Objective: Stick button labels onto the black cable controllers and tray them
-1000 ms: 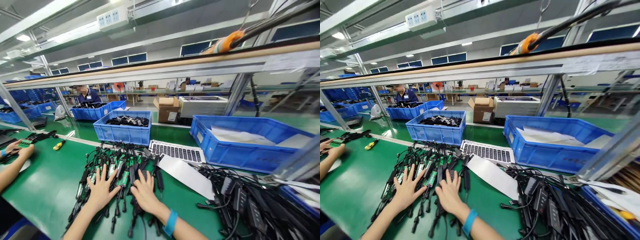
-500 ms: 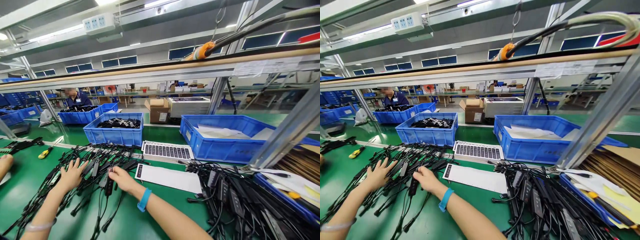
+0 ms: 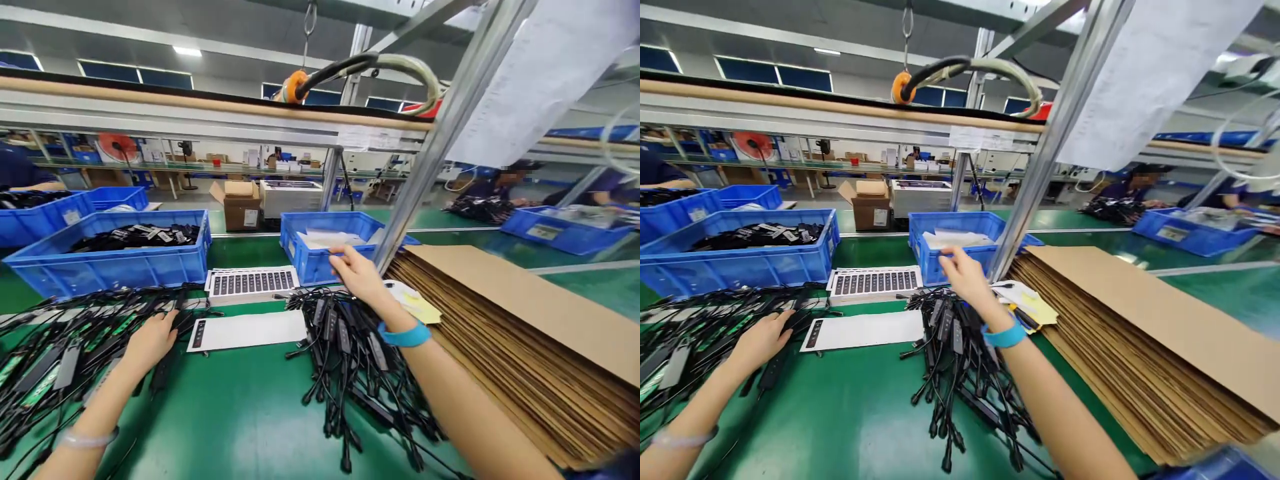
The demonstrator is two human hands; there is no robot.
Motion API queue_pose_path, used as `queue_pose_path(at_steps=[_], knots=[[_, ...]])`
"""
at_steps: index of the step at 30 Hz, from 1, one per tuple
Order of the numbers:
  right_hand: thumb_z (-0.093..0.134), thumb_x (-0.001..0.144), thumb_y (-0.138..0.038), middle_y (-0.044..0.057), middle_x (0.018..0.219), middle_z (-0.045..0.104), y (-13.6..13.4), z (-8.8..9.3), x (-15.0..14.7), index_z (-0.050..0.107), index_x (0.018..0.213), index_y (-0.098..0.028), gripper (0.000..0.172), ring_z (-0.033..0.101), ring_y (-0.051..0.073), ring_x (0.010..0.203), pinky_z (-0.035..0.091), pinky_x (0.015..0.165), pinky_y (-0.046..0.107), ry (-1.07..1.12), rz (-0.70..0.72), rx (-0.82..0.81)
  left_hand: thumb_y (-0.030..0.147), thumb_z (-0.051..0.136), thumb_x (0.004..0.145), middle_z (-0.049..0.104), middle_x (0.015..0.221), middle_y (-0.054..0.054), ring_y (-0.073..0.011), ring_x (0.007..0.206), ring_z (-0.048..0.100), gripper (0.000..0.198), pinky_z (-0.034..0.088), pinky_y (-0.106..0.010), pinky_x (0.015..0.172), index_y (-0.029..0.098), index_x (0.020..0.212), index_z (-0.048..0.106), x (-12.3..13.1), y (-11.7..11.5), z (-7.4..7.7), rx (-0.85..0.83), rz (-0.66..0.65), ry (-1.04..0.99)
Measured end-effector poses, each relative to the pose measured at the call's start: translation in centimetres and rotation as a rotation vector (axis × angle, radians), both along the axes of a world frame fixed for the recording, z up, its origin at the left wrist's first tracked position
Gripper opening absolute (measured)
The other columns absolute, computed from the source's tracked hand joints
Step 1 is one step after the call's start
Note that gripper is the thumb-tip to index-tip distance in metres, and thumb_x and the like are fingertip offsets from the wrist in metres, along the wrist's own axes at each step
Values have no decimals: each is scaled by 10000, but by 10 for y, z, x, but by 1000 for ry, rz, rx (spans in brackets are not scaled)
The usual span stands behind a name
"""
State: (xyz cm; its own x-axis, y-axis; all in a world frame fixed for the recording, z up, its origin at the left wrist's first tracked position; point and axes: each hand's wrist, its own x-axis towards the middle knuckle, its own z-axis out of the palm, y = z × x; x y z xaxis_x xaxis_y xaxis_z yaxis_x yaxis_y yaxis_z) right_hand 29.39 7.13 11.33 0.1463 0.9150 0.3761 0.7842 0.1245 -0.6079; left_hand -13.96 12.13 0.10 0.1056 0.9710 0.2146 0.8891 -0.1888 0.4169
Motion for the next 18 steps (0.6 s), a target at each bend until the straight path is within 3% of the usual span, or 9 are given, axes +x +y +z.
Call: queue_pose_path(at_steps=[1, 4, 6, 9, 12, 15, 18], knots=[[422, 962, -316, 25, 764, 668, -2, -8, 12, 547, 1167, -196, 268, 661, 185, 700, 490, 652, 282, -236, -87, -62, 305, 469, 740, 664, 935, -190, -411, 1010, 610, 472, 457, -532, 908, 85, 1112, 659, 1, -3, 4, 17, 29, -56], [571, 845, -171, 137, 829, 689, -3, -37, 19, 636, 1007, -139, 177, 680, 288, 806, 481, 735, 375, -348, -126, -135, 333, 505, 783, 625, 1063, -177, -364, 1085, 574, 453, 440, -474, 957, 102, 1149, 639, 2, -9, 16, 97, 152, -279], [591, 814, -141, 203, 914, 681, 1, -53, 0, 655, 989, -117, 187, 668, 328, 865, 476, 746, 407, -373, -72, -147, 346, 521, 809, 616, 1019, -139, -298, 958, 611, 451, 485, -425, 878, 115, 1184, 617, -1, -10, 27, 141, 234, -471], [523, 878, -158, 195, 980, 693, 14, -67, -59, 678, 1024, -123, 216, 664, 299, 899, 474, 773, 382, -338, 222, -166, 367, 526, 843, 592, 838, -50, -171, 703, 595, 443, 515, -308, 692, 124, 1210, 582, -4, -10, 45, 168, 296, -827], [548, 873, -159, 82, 903, 733, 33, -81, -135, 713, 931, -183, 177, 679, 221, 842, 472, 760, 299, -279, 448, -188, 358, 555, 841, 560, 742, -19, -106, 610, 542, 342, 486, -224, 584, 112, 1066, 630, 3, -18, 56, 104, 273, -1169], [613, 860, -231, 102, 985, 724, 50, -103, -202, 698, 940, -168, 132, 649, 249, 965, 451, 810, 320, -261, 508, -183, 311, 616, 789, 542, 685, -17, -87, 565, 511, 216, 446, -190, 498, 108, 857, 641, 20, -33, 46, -23, 238, -1376], [723, 790, -386, 175, 1088, 674, 56, -125, -241, 631, 1067, -133, 386, 582, 337, 1079, 423, 851, 416, -248, 496, -173, 285, 697, 700, 553, 701, -4, -73, 555, 508, 202, 410, -171, 463, 138, 761, 574, 35, -48, 24, -103, 240, -1460]])
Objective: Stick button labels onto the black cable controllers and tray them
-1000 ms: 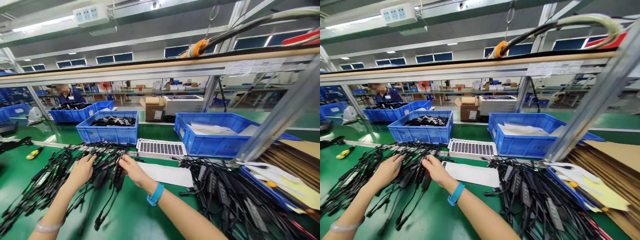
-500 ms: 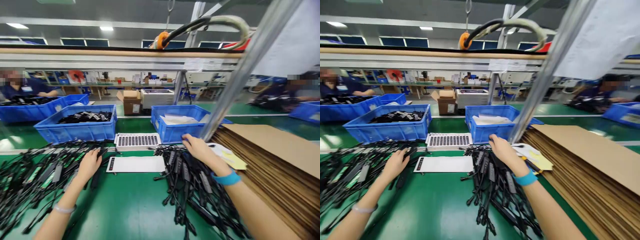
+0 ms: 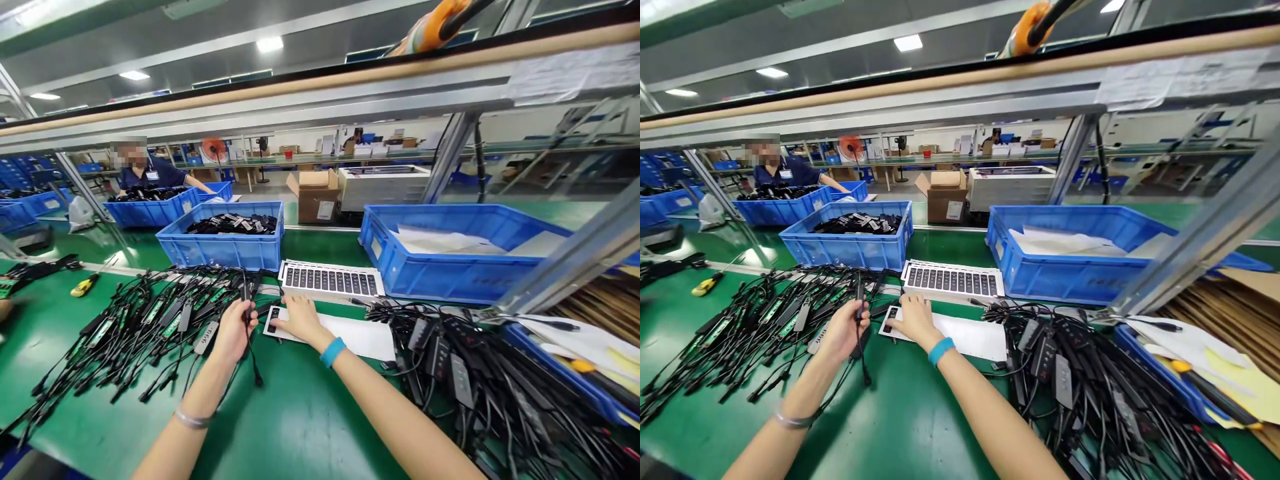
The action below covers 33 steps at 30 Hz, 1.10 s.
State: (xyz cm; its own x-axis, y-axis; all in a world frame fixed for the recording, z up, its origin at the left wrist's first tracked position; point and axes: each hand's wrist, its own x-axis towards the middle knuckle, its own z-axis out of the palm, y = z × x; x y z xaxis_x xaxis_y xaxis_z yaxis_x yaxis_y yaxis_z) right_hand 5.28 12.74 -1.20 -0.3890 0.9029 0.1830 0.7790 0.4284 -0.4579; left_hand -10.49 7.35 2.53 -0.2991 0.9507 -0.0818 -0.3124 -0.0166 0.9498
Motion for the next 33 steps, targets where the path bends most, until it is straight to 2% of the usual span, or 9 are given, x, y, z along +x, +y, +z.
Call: queue_pose_path(at_steps=[2, 7, 13, 17, 23, 26, 28, 30, 33], knots=[[757, 765, -377, 170, 1064, 670, -3, -9, -9, 603, 1071, -138, 418, 589, 341, 1040, 416, 828, 424, 8, 11, -3, 271, 765, 631, 572, 731, 10, -64, 557, 512, 289, 400, -161, 463, 153, 784, 549, 3, -5, -14, -24, -10, -14], [667, 877, -251, 69, 1014, 687, -29, -6, 5, 607, 973, -198, 125, 617, 227, 947, 392, 801, 330, 71, 106, 33, 289, 864, 552, 605, 736, 34, -34, 490, 455, 491, 330, -145, 420, 157, 906, 550, 1, -8, -28, -67, -68, 29], [679, 871, -273, 51, 902, 721, -56, 16, 27, 641, 985, -223, 130, 626, 232, 830, 404, 766, 343, 325, 130, 142, 359, 869, 564, 557, 615, 51, -58, 483, 473, 484, 273, -146, 393, 136, 883, 580, 11, -15, -17, -89, -231, 31], [678, 863, -264, 58, 941, 732, -63, 22, 33, 658, 1003, -232, 145, 642, 232, 865, 425, 816, 359, 380, 136, 197, 366, 874, 549, 549, 600, 55, -54, 468, 458, 516, 245, -139, 379, 131, 907, 586, 19, -22, -6, -96, -278, 2], [613, 885, -232, 77, 1061, 681, -76, 24, 33, 718, 900, -247, 107, 596, 236, 1000, 467, 864, 392, 564, 207, 476, 307, 885, 515, 494, 506, 92, -42, 437, 392, 551, 241, -134, 381, 138, 936, 572, 25, -21, -4, -88, -230, -26], [627, 864, -222, 64, 1022, 635, -81, 43, 44, 723, 801, -262, 122, 570, 241, 1018, 480, 876, 413, 777, 164, 562, 331, 870, 515, 471, 489, 101, -39, 430, 371, 556, 239, -137, 387, 143, 935, 558, 23, -18, -4, -72, -162, -44], [616, 870, -238, 55, 1022, 606, -77, 57, 62, 719, 886, -270, 109, 589, 216, 937, 502, 821, 385, 924, 75, 501, 345, 863, 516, 465, 492, 104, -40, 433, 370, 561, 230, -136, 389, 149, 942, 554, 20, -16, -3, -49, -111, -47], [642, 849, -277, 66, 1160, 573, -67, 64, 82, 647, 1159, -295, 311, 586, 144, 721, 516, 655, 311, 987, 41, 323, 345, 862, 522, 455, 489, 106, -40, 430, 361, 555, 214, -138, 388, 150, 946, 561, 18, -16, 0, -26, -86, -40], [826, 652, -293, 181, 1469, 369, -52, 52, 99, 106, 1535, -370, 1142, 509, 45, 491, 473, 475, 253, 785, 142, -85, 337, 863, 544, 413, 463, 117, -35, 411, 318, 518, 194, -145, 385, 145, 936, 582, 20, -18, 5, -3, -100, -30]])
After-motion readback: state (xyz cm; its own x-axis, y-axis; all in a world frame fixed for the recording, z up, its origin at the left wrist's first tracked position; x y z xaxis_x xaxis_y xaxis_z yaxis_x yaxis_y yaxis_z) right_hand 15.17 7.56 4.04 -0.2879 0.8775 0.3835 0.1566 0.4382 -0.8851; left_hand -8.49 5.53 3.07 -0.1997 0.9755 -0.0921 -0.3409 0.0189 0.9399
